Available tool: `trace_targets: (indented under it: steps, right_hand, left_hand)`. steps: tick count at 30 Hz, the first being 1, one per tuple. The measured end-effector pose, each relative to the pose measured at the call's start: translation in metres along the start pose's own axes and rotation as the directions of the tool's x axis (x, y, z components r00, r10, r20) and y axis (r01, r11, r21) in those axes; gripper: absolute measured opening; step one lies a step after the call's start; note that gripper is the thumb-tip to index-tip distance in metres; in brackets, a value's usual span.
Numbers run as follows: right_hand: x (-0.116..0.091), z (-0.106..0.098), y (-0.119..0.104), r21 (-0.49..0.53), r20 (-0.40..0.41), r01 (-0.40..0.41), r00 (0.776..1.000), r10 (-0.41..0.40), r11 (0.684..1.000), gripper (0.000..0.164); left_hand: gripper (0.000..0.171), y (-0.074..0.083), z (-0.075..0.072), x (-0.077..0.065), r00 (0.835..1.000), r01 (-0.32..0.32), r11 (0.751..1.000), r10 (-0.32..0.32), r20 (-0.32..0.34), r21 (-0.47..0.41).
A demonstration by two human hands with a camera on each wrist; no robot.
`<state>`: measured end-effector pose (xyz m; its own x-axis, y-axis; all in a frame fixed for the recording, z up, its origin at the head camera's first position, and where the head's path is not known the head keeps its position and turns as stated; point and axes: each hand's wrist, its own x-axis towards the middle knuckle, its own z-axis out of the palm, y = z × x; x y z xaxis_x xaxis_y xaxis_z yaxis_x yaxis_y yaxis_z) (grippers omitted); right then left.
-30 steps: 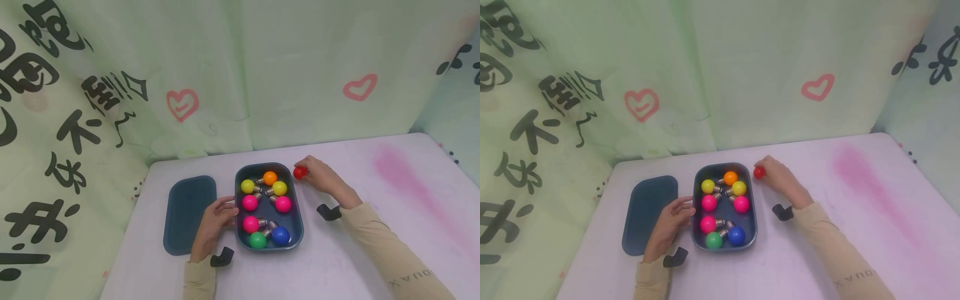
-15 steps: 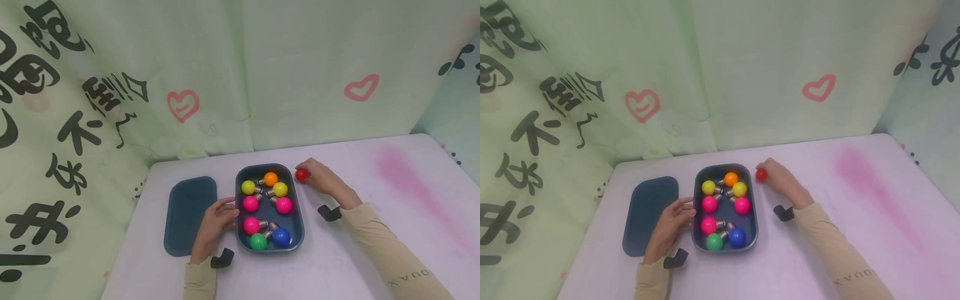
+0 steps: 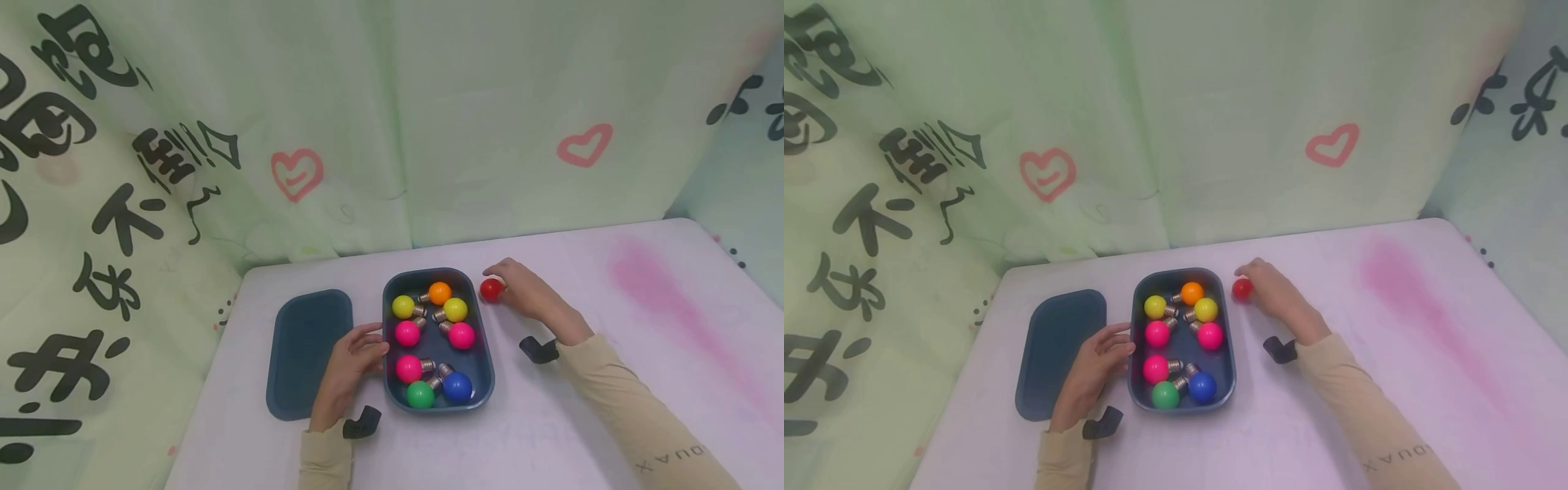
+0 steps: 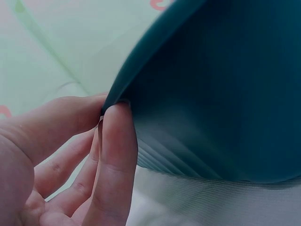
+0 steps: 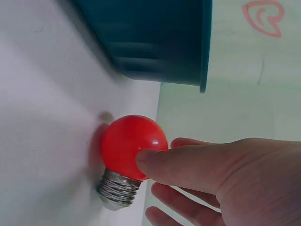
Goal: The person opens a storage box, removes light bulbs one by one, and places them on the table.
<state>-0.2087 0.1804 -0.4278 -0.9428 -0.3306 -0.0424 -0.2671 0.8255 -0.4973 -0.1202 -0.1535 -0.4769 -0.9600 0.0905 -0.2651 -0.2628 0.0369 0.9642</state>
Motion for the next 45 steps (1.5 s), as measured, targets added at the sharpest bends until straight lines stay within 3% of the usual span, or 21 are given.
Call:
trace_targets:
  steps: [14, 27, 45]
  right_hand:
    - [-0.007, -0.006, -0.014, -0.02, -0.011, -0.003, 1.0, 0.003, 1.0, 0.046]
    - [-0.013, -0.004, -0.052, -0.002, -0.058, 0.092, 0.994, -0.092, 0.996, 0.042]
    - [0.002, 0.018, -0.089, 0.037, 0.043, 0.117, 0.992, -0.119, 0.992, 0.047]
  left_hand:
    - [0.052, 0.0, 0.002, 0.001, 1.0, 0.008, 1.0, -0.008, 0.001, 0.008]
    - [0.051, 0.0, 0.001, 0.001, 1.0, 0.007, 1.0, -0.007, -0.014, 0.007]
    - [0.052, 0.001, 0.001, -0.002, 1.0, 0.019, 1.0, -0.019, -0.009, 0.001]
